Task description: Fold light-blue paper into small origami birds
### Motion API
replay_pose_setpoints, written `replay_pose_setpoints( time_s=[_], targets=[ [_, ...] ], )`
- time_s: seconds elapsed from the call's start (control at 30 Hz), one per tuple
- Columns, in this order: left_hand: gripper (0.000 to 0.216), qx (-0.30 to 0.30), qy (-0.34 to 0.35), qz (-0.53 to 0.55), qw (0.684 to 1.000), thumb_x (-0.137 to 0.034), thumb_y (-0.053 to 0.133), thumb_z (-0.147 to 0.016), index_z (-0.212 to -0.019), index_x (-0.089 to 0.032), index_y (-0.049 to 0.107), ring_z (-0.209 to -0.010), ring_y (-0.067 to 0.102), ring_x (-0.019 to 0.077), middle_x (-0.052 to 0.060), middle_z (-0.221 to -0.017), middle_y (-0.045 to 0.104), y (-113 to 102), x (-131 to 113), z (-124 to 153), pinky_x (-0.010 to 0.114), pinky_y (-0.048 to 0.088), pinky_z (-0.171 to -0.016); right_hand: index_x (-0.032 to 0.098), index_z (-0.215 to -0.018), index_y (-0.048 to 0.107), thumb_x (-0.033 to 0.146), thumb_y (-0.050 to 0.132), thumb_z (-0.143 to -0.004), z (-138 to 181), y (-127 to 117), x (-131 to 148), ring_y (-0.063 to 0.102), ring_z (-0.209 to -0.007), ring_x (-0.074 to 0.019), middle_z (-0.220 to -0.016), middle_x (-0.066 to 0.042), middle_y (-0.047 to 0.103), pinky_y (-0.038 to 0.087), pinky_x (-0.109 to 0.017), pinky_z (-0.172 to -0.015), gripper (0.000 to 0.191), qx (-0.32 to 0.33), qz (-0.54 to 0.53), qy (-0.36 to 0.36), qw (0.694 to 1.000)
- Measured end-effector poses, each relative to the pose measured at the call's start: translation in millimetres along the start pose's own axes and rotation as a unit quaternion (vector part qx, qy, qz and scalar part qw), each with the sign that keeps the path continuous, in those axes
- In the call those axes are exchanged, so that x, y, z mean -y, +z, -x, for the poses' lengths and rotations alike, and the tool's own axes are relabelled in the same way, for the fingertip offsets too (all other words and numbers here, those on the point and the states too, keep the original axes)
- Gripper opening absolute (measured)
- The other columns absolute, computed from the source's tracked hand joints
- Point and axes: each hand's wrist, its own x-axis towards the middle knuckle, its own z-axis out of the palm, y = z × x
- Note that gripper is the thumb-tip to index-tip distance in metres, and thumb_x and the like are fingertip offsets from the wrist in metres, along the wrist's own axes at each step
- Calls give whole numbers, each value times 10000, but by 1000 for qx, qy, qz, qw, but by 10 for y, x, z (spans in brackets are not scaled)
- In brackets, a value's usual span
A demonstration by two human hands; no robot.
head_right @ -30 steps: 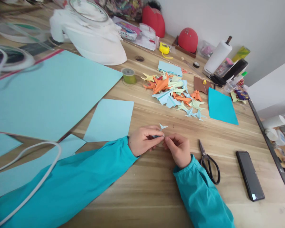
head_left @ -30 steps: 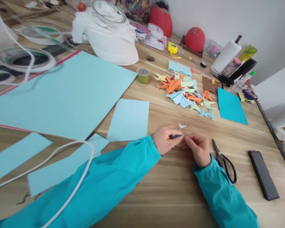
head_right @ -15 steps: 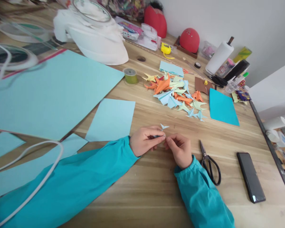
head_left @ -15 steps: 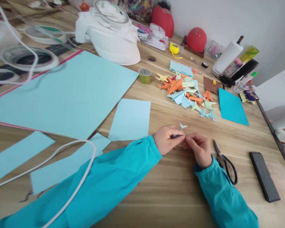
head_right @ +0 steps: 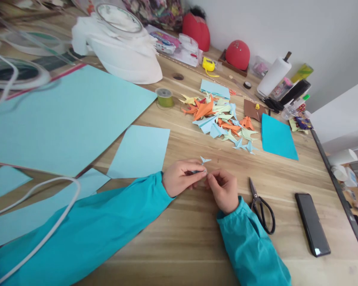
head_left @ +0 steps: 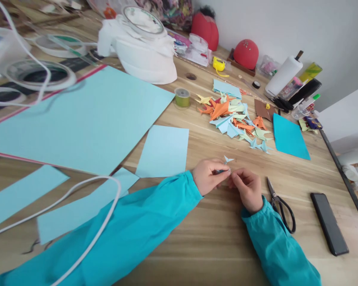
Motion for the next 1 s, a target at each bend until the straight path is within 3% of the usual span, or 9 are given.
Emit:
replay_pose_setpoints(
  time_s=[0.17,0.37,1.0],
  targets=[
    [209,14,-5,-4,1000,-296,535,-764,-729,-111,624,-453,500,51,2,-734,498,1,-13,2,162,411,-381,164,-677,591,360,590,-790,5,13,-4,509,-493,-104,-547,4,582,408,-230,-486,227,-6,8,-5,1000],
    [180,-9,38,-34,999,-280,545,-758,-710,-123,617,-499,484,59,5,-710,527,-11,5,3,165,405,-427,164,-682,597,366,585,-795,8,13,-3,510,-503,-107,-560,-2,586,408,-231,-488,232,2,20,-14,1000],
    [211,31,60,-55,996,-275,472,-793,-670,-134,571,-555,476,78,6,-696,513,-26,22,0,180,406,-479,167,-675,567,360,578,-793,11,8,-18,491,-493,-102,-541,9,555,388,-228,-482,226,10,33,-17,999]
  ],
)
